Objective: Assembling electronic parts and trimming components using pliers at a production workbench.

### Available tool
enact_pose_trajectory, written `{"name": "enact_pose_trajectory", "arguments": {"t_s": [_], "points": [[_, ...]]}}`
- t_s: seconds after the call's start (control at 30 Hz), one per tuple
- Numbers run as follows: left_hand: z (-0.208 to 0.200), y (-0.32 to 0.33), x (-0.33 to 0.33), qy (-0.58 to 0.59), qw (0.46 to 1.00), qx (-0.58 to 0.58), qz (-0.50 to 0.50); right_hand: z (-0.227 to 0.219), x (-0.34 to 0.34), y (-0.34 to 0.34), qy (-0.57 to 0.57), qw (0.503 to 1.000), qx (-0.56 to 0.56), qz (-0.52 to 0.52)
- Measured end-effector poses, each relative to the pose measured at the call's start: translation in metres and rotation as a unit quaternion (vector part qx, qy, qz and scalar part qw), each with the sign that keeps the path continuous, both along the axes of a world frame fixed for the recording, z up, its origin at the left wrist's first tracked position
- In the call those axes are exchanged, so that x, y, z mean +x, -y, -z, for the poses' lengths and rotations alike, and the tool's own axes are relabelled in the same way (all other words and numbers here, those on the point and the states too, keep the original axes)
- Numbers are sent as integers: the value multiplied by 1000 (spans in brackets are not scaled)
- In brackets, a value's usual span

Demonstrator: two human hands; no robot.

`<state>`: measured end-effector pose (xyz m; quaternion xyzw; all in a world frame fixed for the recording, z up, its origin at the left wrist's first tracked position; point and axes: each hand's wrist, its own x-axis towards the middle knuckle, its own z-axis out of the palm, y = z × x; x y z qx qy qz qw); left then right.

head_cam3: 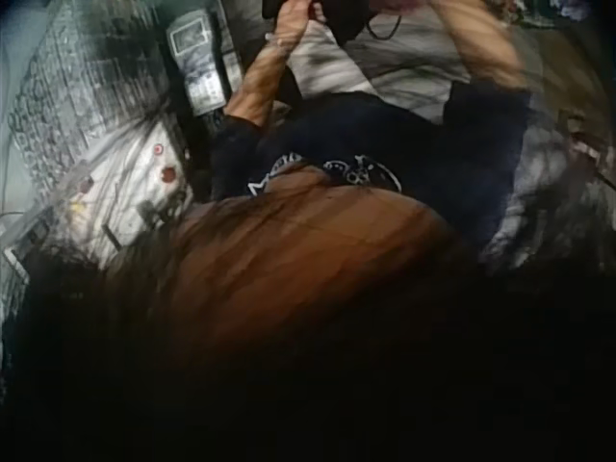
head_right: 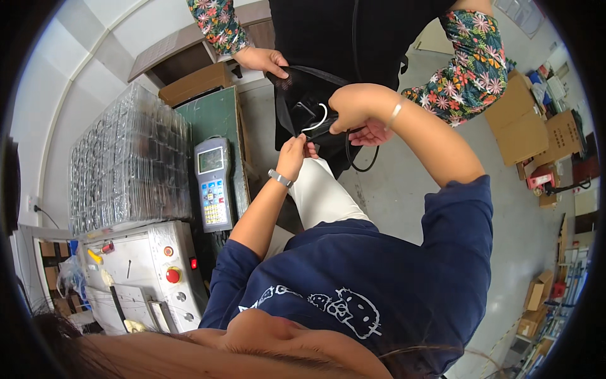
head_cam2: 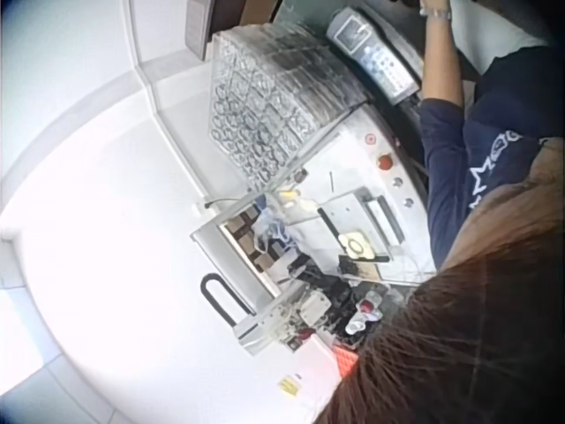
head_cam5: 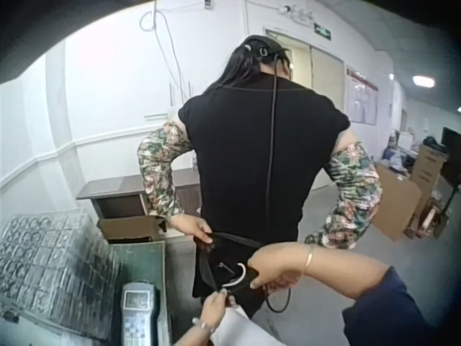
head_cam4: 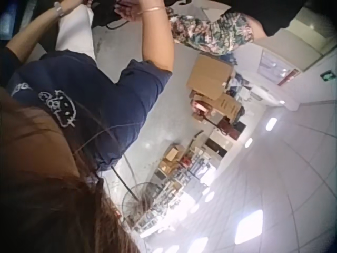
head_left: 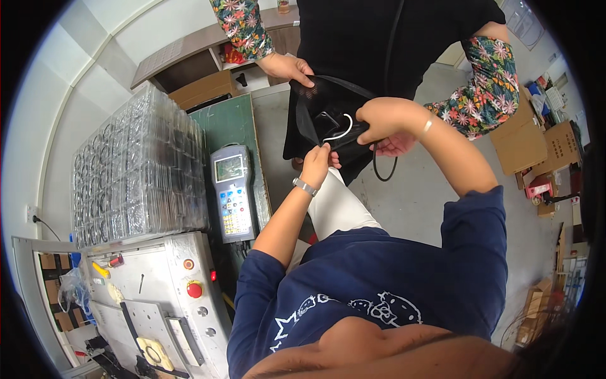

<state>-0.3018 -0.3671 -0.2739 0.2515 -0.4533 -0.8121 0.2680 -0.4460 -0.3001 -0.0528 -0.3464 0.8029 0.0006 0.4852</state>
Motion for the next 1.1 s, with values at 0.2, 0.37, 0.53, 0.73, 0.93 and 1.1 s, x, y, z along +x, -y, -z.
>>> {"name": "enact_pose_trajectory", "arguments": {"t_s": [0.2, 0.37, 0.53, 0.73, 0.93, 1.1], "points": [[6, 6, -5, -8, 1000, 5, 7, -14, 3, -75, -340, 780, -296, -435], [-9, 0, -16, -1, 1000, 14, 13, 6, 4, -111, -393, 760, -384, -347], [-14, -3, -18, 13, 1000, 8, 13, 27, 10, -128, -395, 757, -448, -265], [-10, -1, -11, 14, 1000, 4, 4, 54, 42, -133, -478, 747, -328, -326], [9, 3, -16, -16, 997, -60, 39, -3, 65, -51, -482, 661, -481, -317], [-7, 2, -17, -2, 990, -112, 82, 22, 27, 40, -586, 626, -447, -256]]}}
